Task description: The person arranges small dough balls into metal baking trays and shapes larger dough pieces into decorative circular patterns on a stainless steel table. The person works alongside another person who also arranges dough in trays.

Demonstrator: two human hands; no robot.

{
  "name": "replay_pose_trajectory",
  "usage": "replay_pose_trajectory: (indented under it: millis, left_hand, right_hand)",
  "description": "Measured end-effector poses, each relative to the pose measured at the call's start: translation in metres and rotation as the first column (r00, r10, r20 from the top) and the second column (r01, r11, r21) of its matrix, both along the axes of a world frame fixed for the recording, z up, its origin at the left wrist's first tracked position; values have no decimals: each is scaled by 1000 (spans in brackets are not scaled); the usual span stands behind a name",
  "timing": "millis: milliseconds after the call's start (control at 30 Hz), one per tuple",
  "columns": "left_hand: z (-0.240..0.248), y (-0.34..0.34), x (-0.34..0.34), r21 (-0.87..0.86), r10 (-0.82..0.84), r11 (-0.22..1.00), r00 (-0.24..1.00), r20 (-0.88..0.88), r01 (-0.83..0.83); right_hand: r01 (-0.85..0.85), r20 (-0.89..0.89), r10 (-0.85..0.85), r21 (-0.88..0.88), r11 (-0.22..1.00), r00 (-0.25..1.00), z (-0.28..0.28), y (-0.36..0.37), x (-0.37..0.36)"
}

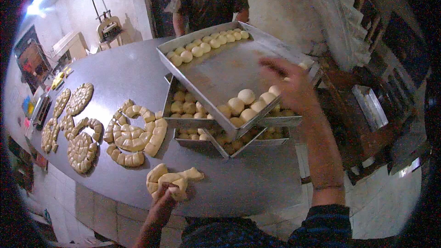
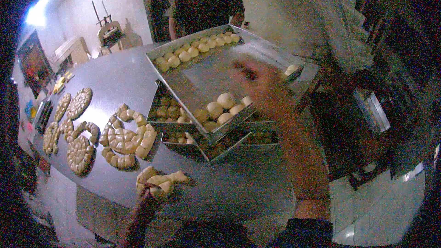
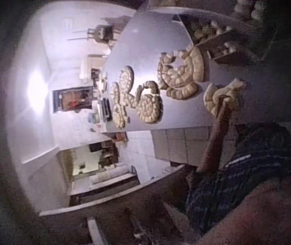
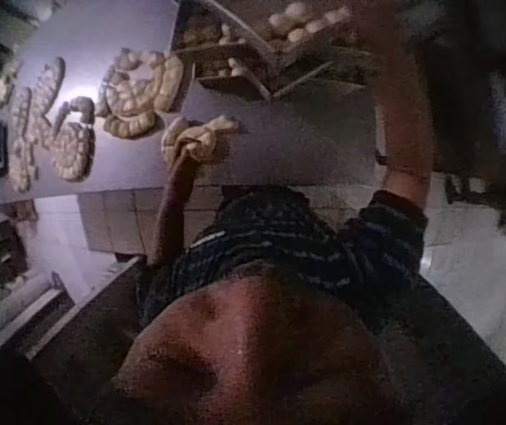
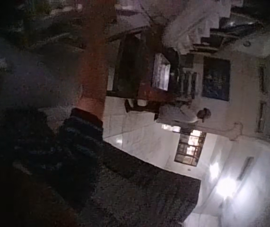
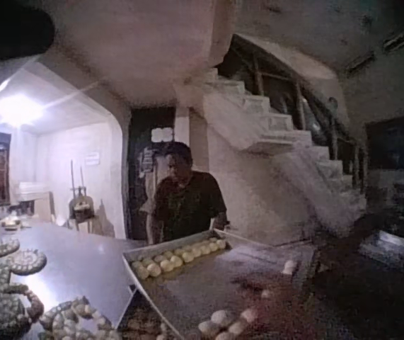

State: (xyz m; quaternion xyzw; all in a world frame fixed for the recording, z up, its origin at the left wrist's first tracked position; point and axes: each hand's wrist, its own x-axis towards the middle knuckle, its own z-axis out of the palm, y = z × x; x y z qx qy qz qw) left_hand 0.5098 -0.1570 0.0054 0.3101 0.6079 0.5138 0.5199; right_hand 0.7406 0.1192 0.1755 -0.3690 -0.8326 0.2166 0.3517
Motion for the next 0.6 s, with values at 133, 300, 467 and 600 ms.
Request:
replay_pose_trajectory:
  millis: [133, 300, 467, 600]
  left_hand:
    - [-22, -20, -4, 138, -48, 988, 987, -154, 69]
    - [15, -9, -4, -12, -570, 818, 813, 117, 575]
    - [-72, -50, -131, 11, 21, 1000, 893, -449, -18]
    - [-70, -24, -149, 85, 65, 996, 484, -873, 19]
  right_hand:
    - [-529, -203, 522, 24, 848, 829, -42, -98, -31]
    - [-480, -231, 433, -581, 657, 872, -190, -190, -39]
    - [44, 457, 68, -228, 973, 887, -241, -195, 5]
    - [260, 563, -332, 207, 943, 757, -265, -146, -19]
